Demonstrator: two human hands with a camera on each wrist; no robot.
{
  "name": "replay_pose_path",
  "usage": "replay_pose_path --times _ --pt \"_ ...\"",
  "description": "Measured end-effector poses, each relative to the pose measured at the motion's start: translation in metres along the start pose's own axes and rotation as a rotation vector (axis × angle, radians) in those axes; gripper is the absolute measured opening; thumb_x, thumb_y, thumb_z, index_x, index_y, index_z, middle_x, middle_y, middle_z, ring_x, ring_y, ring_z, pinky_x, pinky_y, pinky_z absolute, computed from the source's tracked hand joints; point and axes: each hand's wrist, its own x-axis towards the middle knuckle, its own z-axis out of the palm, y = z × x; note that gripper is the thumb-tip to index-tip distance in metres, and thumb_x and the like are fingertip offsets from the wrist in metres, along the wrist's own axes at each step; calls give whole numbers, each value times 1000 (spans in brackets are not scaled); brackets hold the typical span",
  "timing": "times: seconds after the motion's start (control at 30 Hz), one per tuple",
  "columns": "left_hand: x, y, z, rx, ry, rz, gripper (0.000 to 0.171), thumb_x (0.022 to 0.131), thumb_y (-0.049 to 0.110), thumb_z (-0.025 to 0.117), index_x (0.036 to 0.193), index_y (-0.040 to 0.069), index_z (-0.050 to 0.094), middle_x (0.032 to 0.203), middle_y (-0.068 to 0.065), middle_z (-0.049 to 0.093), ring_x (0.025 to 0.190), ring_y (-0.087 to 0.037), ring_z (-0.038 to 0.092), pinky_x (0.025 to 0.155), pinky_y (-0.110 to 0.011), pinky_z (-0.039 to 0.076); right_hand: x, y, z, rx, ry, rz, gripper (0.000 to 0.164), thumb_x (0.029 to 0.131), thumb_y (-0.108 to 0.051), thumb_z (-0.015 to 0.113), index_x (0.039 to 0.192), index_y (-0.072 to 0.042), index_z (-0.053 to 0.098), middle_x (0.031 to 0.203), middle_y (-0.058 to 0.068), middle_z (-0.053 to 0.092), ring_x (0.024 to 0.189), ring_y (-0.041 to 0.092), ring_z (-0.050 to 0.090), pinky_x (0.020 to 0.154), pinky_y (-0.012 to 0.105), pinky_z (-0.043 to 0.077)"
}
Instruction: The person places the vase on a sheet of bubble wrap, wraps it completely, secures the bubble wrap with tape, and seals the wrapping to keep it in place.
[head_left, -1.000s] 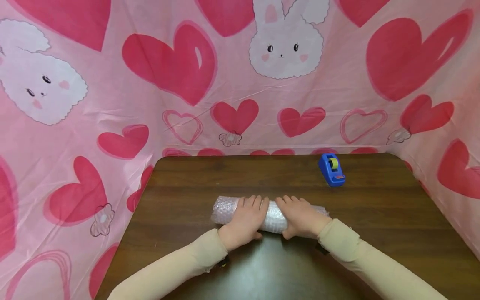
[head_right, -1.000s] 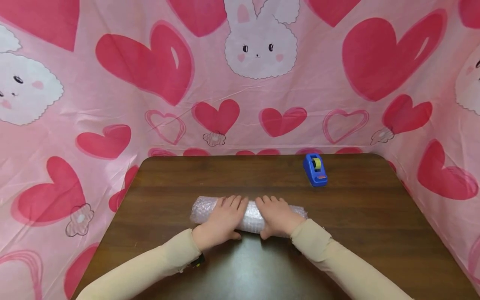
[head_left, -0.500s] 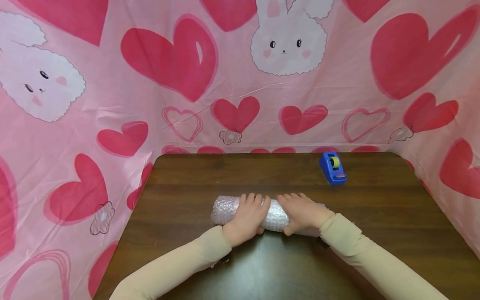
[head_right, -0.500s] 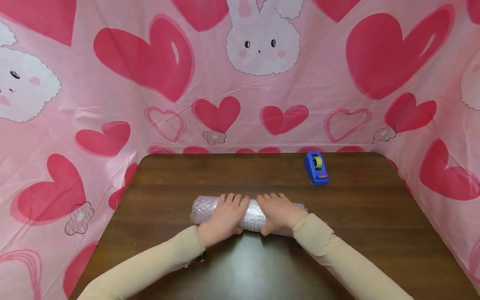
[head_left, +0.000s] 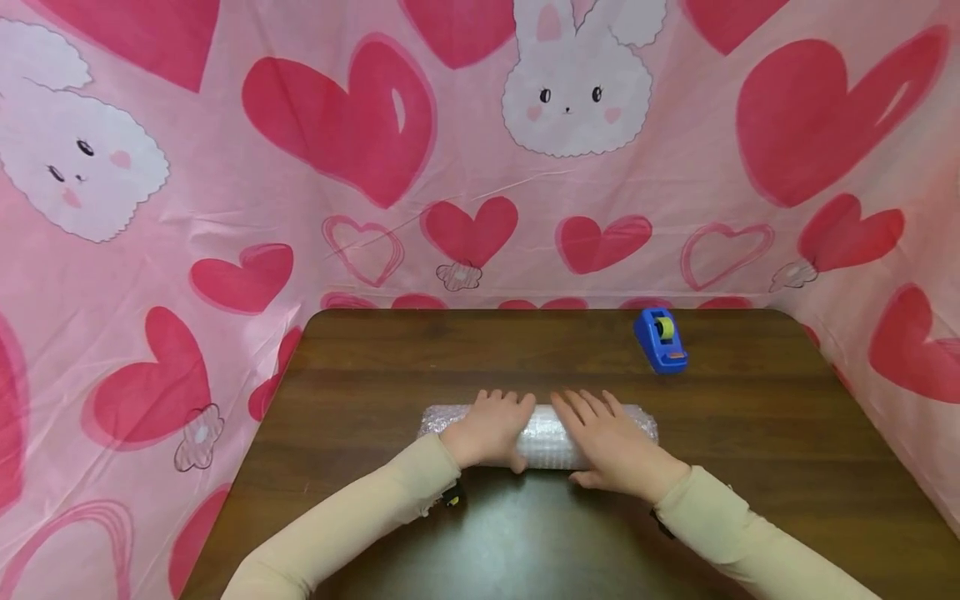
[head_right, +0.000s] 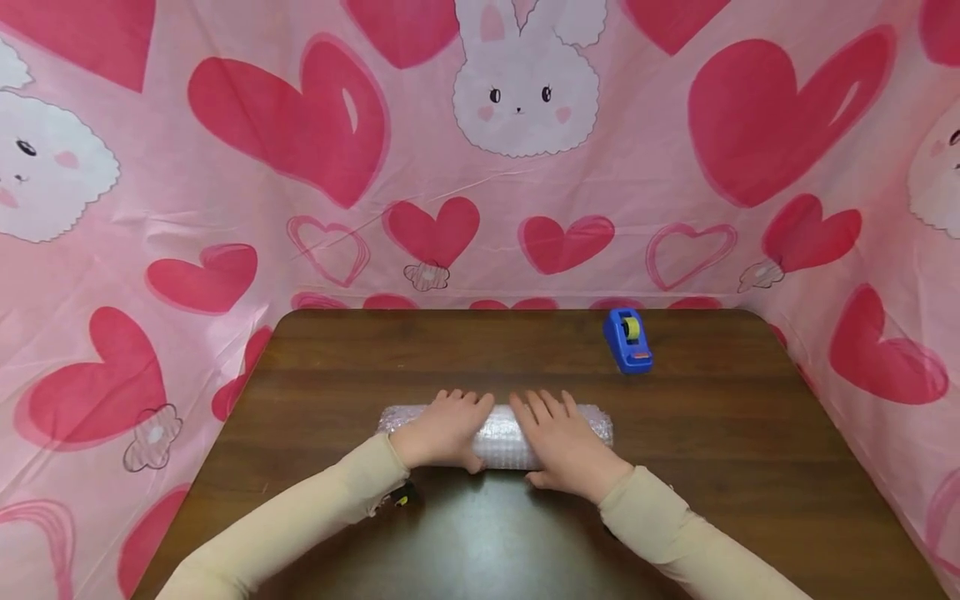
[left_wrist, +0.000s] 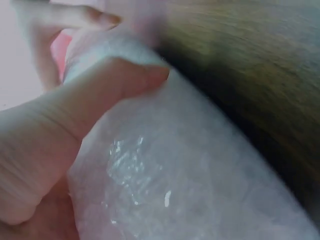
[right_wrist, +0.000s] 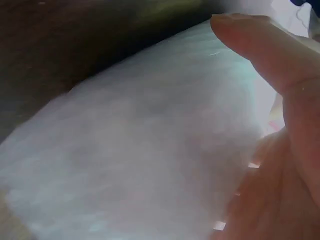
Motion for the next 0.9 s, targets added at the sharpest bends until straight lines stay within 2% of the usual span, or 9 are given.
replay_pose_path --times 0.07,0.17,0.27,0.37,0.5,0.6,0.7,0.77,0.9 --pt "-1 -1 -3 -39 -67 14 82 70 50 92 132 12 55 125 -9 68 116 -32 64 100 -51 50 -3 0 2 11 -6 4 110 70 -47 95 150 7 44 142 26 56 128 46 56 105 68 42" --pt "-2 -2 -8 -69 -134 31 86 71 52 92 137 11 54 130 -8 68 121 -30 63 105 -53 48 -6 0 3 44 -15 11 107 68 -47 96 147 6 47 131 23 62 117 42 61 100 64 47" --pt "-3 -3 -11 -84 -157 22 85 70 55 92 133 12 56 128 -5 68 119 -27 65 106 -55 46 -4 0 3 67 -9 5 100 68 -45 95 142 4 50 121 19 65 107 38 64 93 58 52" --pt "-5 -4 -12 -98 -147 7 86 67 61 92 129 13 57 126 -3 69 118 -25 65 106 -58 45 -1 1 2 62 0 -1 95 67 -43 96 138 2 52 115 17 65 101 36 64 87 55 55" --pt "-6 -5 -12 -34 -98 14 97 62 73 88 133 14 57 129 -3 63 119 -24 57 101 -54 46 3 4 -1 72 -32 8 95 66 -45 96 137 1 53 115 17 65 100 35 65 86 55 55" --pt "-7 -5 -11 48 -14 16 103 57 79 86 133 16 56 122 -4 56 112 -22 51 91 -46 45 8 7 -2 104 -68 30 93 68 -45 95 138 -1 52 117 16 66 102 34 65 89 55 55" --pt "-9 -4 -10 101 85 24 100 56 78 87 127 16 54 113 -3 53 105 -21 51 84 -41 44 13 10 -3 143 -112 61 87 69 -40 94 136 -3 53 116 13 66 102 32 65 90 56 55" --pt "-11 -1 -9 132 133 38 94 60 75 87 125 15 53 111 -3 54 102 -21 52 81 -40 44 16 12 -3 170 -151 86 85 69 -38 93 135 -5 53 116 12 66 102 31 64 92 56 54" --pt "-16 8 -7 223 174 36 85 67 70 86 123 14 56 110 -4 57 101 -22 56 80 -40 46 20 16 -3 224 -199 113 81 67 -36 93 132 -8 53 113 9 65 99 30 64 92 58 53"
